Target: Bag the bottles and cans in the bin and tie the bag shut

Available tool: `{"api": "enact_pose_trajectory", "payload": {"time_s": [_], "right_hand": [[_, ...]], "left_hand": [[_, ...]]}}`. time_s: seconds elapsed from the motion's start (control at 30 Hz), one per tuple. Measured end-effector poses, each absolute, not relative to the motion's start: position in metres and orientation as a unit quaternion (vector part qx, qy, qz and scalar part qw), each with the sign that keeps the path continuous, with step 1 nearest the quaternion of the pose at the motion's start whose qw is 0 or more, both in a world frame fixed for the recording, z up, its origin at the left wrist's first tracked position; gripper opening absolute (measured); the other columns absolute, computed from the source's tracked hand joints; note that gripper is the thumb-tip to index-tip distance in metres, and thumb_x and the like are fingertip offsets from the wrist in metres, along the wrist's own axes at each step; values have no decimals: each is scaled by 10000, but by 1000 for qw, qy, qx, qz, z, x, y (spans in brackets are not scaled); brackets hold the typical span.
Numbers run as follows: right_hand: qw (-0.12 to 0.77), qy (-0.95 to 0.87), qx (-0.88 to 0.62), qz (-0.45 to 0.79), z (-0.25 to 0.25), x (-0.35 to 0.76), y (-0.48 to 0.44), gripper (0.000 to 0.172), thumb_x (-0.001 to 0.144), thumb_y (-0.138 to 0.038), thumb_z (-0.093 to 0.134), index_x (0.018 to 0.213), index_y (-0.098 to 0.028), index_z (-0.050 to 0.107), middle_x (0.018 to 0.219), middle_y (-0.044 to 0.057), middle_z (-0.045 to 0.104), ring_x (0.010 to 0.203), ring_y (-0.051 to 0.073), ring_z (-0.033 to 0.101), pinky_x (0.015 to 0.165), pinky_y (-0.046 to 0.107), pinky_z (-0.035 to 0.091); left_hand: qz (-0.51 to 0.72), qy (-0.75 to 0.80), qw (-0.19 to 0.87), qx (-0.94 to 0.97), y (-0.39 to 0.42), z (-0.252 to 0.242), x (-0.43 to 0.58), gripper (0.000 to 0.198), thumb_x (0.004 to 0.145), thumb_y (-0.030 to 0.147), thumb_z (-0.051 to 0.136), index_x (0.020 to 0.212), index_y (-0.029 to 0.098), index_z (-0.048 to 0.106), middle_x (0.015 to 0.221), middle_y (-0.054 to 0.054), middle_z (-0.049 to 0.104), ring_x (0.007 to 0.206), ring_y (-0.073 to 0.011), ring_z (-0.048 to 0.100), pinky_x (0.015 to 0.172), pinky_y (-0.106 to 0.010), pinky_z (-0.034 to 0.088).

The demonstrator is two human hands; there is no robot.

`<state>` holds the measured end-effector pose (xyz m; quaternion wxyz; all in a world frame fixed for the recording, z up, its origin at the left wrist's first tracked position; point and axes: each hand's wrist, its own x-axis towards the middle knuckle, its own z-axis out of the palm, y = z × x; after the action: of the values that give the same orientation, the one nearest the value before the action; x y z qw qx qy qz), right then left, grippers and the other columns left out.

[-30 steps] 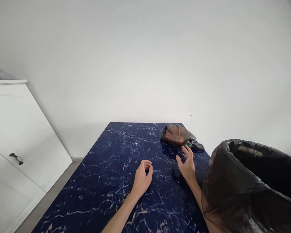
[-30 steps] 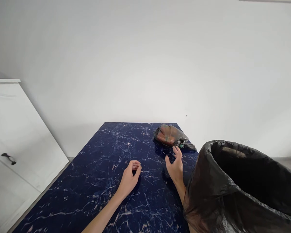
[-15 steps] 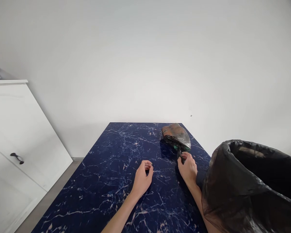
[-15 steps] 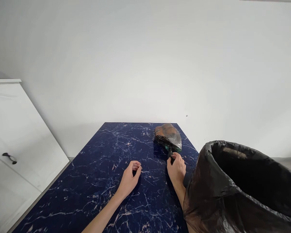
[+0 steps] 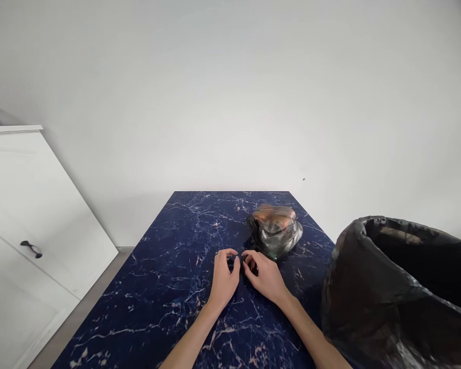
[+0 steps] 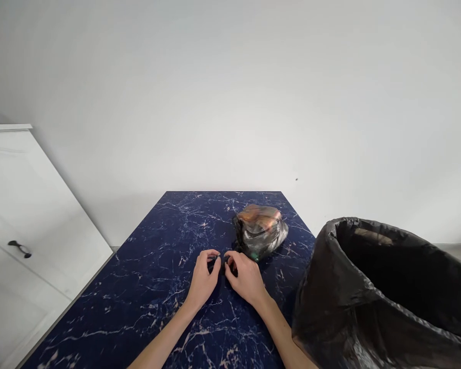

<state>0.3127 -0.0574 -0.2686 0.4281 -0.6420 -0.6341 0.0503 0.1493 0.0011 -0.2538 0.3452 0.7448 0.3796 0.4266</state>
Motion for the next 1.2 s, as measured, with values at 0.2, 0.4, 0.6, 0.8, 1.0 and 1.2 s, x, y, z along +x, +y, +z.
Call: {"api": "enact_pose_trajectory", "payload": {"time_s": [0.2, 0.4, 0.6, 0.8, 1.0, 1.2], "right_hand": [[396, -533, -748, -8, -268, 309, -60, 411, 1083, -365, 427, 1412, -149, 550, 748, 34, 741, 662, 255, 748, 588, 301, 456], [333, -476, -813, -37, -274, 318, -58, 393, 1048, -302, 496, 1398, -124, 521, 659, 63, 717, 570, 285, 717, 537, 291, 339], [333, -525, -783, -18, -273, 317, -59, 256, 1028, -291, 517, 1254, -177, 553, 697, 39, 726, 608, 260, 733, 548, 281, 327], [368, -630, -683, 36, -269, 303, -61, 263, 1042, -343, 551, 1277, -225, 565, 761, -29, 730, 676, 205, 750, 619, 267, 441], [398, -620, -675, 43, -264, 296, -64, 370, 1147, -417, 340, 1368, -192, 534, 768, 7, 763, 644, 224, 753, 588, 283, 437], [402, -580, -708, 13, -266, 305, -61, 362, 1110, -309, 308, 1286, -180, 597, 742, 51, 753, 614, 261, 729, 586, 308, 377]], "left_hand": [[424, 375, 332, 754, 0, -257, 150, 177, 1046, 381, 543, 1117, 247, 635, 1171, -107, 699, 1162, -295, 668, 1084, -507, 514], [414, 364, 331, 766, 0, -256, 151, 169, 1055, 366, 532, 1097, 247, 644, 1139, -94, 704, 1127, -282, 674, 1052, -485, 525], [413, 359, 337, 766, 0, -254, 151, 162, 1045, 348, 531, 1075, 248, 655, 1116, -87, 717, 1104, -276, 690, 1033, -475, 542], [413, 374, 357, 749, 0, -253, 151, 209, 1056, 430, 538, 1074, 237, 615, 1094, -109, 727, 1066, -289, 724, 978, -475, 572], [417, 378, 391, 728, -4, -248, 151, 307, 1105, 505, 473, 1259, 248, 401, 947, -54, 746, 919, -254, 765, 823, -393, 598], [417, 367, 359, 750, -3, -251, 151, 260, 1096, 393, 463, 1305, 255, 394, 981, -44, 704, 906, -236, 727, 858, -395, 570]]}}
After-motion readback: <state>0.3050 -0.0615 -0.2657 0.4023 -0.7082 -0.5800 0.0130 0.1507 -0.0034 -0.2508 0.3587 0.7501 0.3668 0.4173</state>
